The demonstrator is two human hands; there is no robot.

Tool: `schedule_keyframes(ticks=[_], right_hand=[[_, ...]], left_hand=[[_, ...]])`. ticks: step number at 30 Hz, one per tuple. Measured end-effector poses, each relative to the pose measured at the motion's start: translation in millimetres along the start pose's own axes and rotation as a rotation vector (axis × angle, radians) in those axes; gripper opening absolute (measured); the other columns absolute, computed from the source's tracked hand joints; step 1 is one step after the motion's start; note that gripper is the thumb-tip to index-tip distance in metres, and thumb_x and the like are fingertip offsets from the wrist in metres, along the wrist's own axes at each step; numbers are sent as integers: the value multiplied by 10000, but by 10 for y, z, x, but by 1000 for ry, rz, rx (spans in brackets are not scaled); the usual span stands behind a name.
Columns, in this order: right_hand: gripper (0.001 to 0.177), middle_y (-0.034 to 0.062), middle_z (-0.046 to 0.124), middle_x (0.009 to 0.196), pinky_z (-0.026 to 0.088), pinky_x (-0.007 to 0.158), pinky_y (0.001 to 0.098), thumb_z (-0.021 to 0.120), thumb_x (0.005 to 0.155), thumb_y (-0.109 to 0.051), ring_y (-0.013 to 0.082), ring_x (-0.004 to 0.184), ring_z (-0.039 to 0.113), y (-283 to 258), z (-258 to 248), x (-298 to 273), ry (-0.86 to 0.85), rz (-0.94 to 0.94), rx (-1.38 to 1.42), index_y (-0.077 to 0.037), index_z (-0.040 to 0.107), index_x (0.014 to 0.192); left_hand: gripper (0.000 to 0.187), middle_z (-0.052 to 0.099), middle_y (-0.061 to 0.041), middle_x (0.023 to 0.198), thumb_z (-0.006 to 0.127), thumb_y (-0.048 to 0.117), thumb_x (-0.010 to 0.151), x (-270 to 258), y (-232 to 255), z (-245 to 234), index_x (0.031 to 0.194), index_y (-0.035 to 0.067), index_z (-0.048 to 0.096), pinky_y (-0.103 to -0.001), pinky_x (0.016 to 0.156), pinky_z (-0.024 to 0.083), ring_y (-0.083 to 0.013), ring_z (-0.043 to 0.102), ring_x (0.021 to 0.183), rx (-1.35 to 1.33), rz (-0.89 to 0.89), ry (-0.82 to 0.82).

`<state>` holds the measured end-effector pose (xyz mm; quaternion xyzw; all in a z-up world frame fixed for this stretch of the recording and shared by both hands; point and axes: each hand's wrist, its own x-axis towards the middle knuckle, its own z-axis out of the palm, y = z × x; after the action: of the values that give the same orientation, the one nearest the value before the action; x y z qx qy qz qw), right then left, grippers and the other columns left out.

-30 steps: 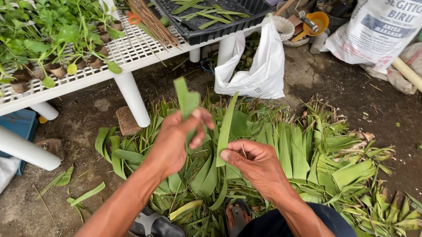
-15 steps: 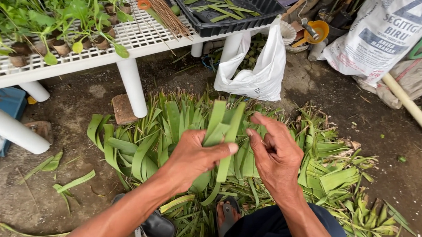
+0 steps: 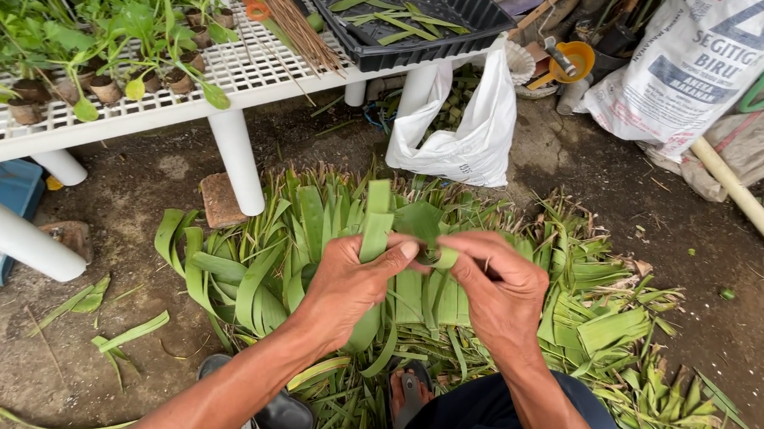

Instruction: The person sits on the ground and folds long green leaves into a specific shape. They use a small knife to trim the edges of the folded leaves and secure the shape with a thin stick.

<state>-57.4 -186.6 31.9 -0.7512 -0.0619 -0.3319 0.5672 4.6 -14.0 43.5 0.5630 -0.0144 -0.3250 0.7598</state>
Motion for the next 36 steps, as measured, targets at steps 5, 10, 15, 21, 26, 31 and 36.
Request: schedule_keyframes(ticks=[5,10,15,21,26,31,36], right_hand=[[200,228,792,881,629,795,375,770,851,45,224,792,750,43,52,-105,-37,305,110,26,785,1049],[318,181,783,855,617,821,323,806,816,39,143,797,712,12,105,-64,-10,456,140,59,725,1123],[250,147,788,803,621,771,295,846,801,15,97,768,682,-88,107,-6,-25,544,95,30,783,1043],[192,131,772,781,591,715,242,856,801,45,65,777,612,34,39,-54,-3,376,30,23,792,980],[155,128,810,887,550,655,230,842,828,10,75,799,648,-13,42,-33,-87,241,-109,-67,828,961],[165,123,790,820,509,555,240,826,830,25,96,676,609,-126,69,24,-97,167,-188,-69,827,965],[203,87,783,797,442,511,217,793,843,59,63,641,550,-118,73,23,-96,125,-269,-106,835,953]], left_hand=[[361,727,-160,926,706,-45,899,95,-73,-98,1254,21,699,-386,868,579,-190,674,842,179,482,34],[371,716,-144,875,660,-103,905,-10,17,-73,1255,18,688,-463,917,548,-222,676,826,333,567,-2],[320,786,-131,924,650,-72,927,-26,-86,-120,1197,75,739,-416,899,561,-192,738,888,473,575,-51],[209,504,-15,488,622,29,972,-125,10,-63,1083,90,788,-281,657,454,-69,444,559,419,492,-34],[205,626,-106,765,688,221,996,49,-72,-64,1038,22,716,-391,777,475,-211,564,784,197,320,-88],[349,631,-263,1152,773,156,874,-95,143,68,1130,-15,607,-536,1037,449,-407,612,1144,227,176,-69],[339,635,-227,1132,742,63,866,-83,57,12,1165,-46,626,-473,944,488,-301,603,992,336,114,-45]])
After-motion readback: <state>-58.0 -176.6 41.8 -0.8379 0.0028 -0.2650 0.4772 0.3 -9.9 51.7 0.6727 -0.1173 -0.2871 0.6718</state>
